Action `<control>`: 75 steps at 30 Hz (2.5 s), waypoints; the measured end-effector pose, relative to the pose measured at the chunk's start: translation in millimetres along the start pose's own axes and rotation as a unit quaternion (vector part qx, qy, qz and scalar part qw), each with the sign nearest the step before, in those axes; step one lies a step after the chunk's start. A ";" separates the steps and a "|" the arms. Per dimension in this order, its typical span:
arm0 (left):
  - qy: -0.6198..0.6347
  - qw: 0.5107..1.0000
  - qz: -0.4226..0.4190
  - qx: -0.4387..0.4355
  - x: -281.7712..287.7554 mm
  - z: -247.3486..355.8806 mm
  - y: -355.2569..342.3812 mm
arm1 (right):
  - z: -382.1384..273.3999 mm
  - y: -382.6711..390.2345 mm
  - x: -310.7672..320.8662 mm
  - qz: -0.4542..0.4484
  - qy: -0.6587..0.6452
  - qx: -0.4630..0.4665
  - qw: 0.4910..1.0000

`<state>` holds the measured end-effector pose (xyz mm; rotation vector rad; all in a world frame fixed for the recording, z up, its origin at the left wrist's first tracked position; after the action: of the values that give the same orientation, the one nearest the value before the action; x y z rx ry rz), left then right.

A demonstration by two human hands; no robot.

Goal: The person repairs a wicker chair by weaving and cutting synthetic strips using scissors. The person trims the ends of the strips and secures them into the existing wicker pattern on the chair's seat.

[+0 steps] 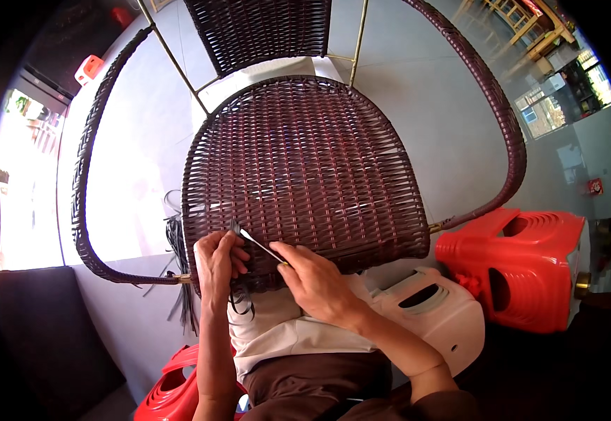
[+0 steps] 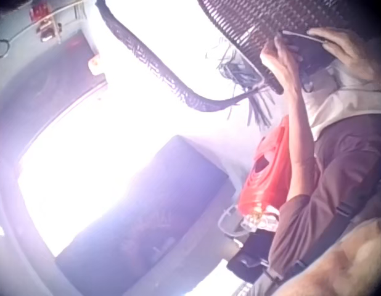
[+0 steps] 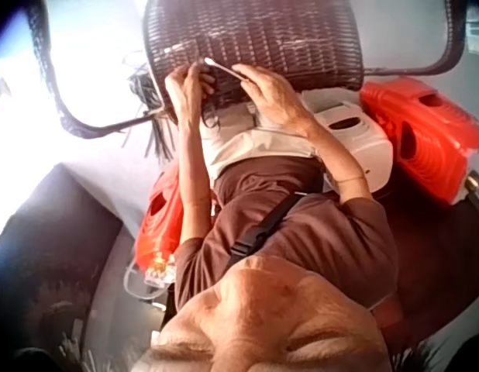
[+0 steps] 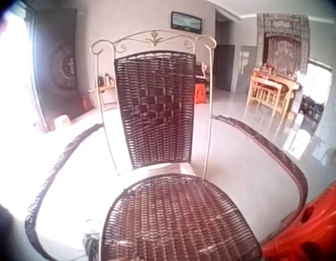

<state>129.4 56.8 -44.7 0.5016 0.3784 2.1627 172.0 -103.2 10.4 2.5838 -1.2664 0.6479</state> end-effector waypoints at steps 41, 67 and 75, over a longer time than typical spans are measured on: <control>0.099 0.994 -0.022 0.034 4.5 -5.7 -3.8 | -12.6 7.0 -33.5 0.160 0.118 0.091 0.976; 0.079 0.995 -0.037 0.046 -0.7 -7.2 -9.5 | -16.7 6.5 -30.2 0.178 0.103 0.105 0.973; 0.014 0.999 -0.019 0.023 -0.2 -13.7 -13.0 | -19.3 -11.7 -6.4 0.110 0.085 0.040 0.990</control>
<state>131.8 63.0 -62.4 0.4870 0.4506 2.1311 172.0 -84.6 24.8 2.4068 -1.5066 0.9562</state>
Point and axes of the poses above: each hand's wrist, its own y-axis away from the middle knuckle, its own x-axis out of the back of the hand, z = x × y, the point moved 10 cm from there along -y, towards the middle knuckle, and after that the axes turned 4 degrees about z, right-handed, at the moved point
